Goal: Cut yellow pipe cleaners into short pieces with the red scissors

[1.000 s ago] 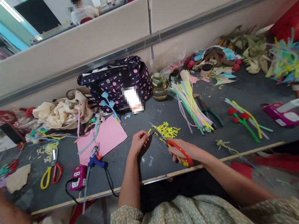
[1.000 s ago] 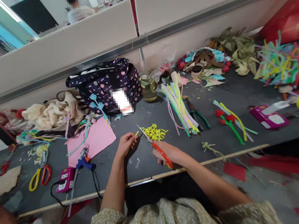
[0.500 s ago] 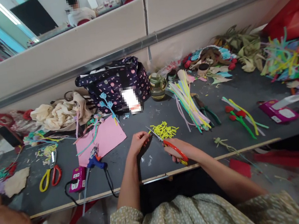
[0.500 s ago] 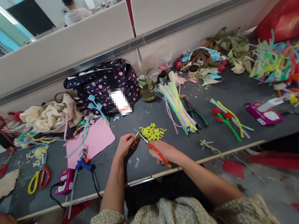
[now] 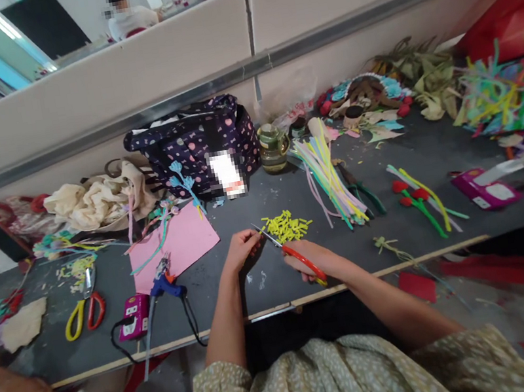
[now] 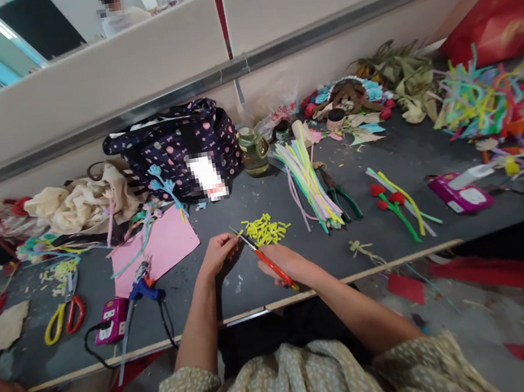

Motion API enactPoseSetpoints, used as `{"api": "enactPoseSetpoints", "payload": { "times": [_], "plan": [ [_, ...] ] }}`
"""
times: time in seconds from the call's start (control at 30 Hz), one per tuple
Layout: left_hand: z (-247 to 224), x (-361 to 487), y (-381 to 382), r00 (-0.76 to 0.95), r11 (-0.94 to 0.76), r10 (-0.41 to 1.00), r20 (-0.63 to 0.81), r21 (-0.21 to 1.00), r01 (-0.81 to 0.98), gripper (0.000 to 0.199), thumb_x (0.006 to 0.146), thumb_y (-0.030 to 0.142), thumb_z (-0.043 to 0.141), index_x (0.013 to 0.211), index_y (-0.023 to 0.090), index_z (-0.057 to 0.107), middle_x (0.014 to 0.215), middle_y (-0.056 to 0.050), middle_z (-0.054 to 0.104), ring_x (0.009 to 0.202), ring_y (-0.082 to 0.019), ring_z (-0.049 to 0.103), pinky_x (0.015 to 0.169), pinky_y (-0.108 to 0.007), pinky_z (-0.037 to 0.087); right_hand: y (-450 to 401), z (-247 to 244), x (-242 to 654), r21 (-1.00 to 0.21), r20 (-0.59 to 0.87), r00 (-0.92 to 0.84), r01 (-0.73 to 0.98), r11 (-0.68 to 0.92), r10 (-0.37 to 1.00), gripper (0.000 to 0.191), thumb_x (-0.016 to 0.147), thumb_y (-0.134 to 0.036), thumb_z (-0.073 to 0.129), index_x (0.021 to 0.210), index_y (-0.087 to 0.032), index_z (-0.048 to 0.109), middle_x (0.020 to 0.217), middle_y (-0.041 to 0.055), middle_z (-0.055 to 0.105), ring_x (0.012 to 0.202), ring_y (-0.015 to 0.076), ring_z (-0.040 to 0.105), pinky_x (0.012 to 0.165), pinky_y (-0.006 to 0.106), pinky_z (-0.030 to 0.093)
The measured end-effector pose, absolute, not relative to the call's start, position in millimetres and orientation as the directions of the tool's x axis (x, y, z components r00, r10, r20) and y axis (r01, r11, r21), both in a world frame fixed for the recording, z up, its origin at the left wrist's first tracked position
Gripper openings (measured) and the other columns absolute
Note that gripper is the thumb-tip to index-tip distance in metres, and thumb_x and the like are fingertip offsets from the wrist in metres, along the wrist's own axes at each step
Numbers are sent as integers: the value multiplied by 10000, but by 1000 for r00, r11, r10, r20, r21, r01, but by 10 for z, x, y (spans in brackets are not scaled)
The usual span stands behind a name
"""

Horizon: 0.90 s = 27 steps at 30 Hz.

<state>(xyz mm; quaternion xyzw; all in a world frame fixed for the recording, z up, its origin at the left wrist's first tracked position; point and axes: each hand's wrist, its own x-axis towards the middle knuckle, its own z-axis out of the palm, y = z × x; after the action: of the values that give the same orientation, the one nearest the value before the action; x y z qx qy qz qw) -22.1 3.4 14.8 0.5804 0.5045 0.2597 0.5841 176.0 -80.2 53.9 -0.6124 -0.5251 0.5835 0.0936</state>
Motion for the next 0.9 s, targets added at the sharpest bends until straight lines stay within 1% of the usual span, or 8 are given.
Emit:
{"api": "enactPoseSetpoints", "payload": {
  "times": [0.07, 0.17, 0.33, 0.43, 0.5, 0.57, 0.73, 0.9],
  "plan": [
    [157, -220, 27, 363, 188, 887, -284, 942, 277, 393, 752, 523, 646, 785, 132, 654, 588, 17, 542, 484, -70, 453, 451, -190, 313, -803, 527, 1752, -726, -625, -208, 510, -462, 753, 258, 917, -320, 410, 983, -161, 603, 384, -32, 506, 354, 136, 556, 371, 171, 403],
    [168, -225, 19, 367, 201, 883, -292, 943, 267, 398, 762, 524, 638, 809, 130, 654, 613, 9, 556, 500, -73, 462, 465, -189, 322, -798, 575, 1762, -724, -623, -192, 511, -464, 759, 206, 895, -333, 467, 927, -169, 588, 402, -39, 513, 346, 116, 543, 371, 158, 396],
    [156, -258, 38, 401, 183, 871, -284, 945, 272, 381, 753, 510, 655, 803, 132, 650, 610, 19, 545, 512, -74, 443, 486, -194, 330, -776, 679, 1863, -733, -622, -222, 502, -459, 751, 217, 878, -355, 481, 768, -179, 545, 397, -14, 523, 328, 145, 527, 352, 215, 420],
    [147, -275, 58, 438, 202, 843, -312, 938, 281, 390, 726, 486, 693, 898, 139, 654, 653, 17, 562, 535, -82, 453, 495, -199, 350, -764, 669, 1909, -746, -614, -231, 482, -460, 754, 236, 870, -348, 485, 701, -185, 511, 437, -1, 544, 370, 159, 564, 366, 230, 443],
    [149, -276, 66, 462, 204, 826, -323, 935, 289, 423, 699, 464, 725, 965, 145, 645, 665, 19, 562, 551, -87, 462, 513, -206, 367, -758, 644, 1919, -742, -617, -236, 494, -454, 751, 248, 874, -351, 472, 694, -185, 510, 450, 3, 551, 386, 162, 577, 372, 230, 447],
    [151, -269, 68, 476, 175, 822, -312, 935, 310, 439, 676, 445, 748, 982, 151, 634, 648, 33, 545, 544, -85, 449, 521, -207, 359, -753, 619, 1920, -735, -620, -244, 515, -442, 746, 258, 882, -355, 459, 701, -182, 523, 452, 7, 555, 385, 162, 576, 375, 230, 445],
    [116, -261, 70, 486, 19, 842, -234, 913, 407, 308, 681, 389, 732, 857, 160, 626, 645, 40, 550, 556, -83, 434, 545, -205, 324, -751, 619, 1922, -746, -601, -246, 514, -423, 760, 255, 893, -350, 441, 723, -181, 529, 450, 4, 562, 371, 158, 567, 380, 229, 442],
    [104, -276, 69, 493, 26, 844, -211, 934, 355, 250, 735, 370, 666, 859, 155, 630, 716, 19, 578, 615, -96, 467, 598, -212, 349, -755, 671, 1914, -731, -614, -242, 533, -426, 751, 250, 891, -344, 449, 721, -178, 528, 419, -2, 539, 366, 149, 558, 389, 218, 442]
  ]
}}
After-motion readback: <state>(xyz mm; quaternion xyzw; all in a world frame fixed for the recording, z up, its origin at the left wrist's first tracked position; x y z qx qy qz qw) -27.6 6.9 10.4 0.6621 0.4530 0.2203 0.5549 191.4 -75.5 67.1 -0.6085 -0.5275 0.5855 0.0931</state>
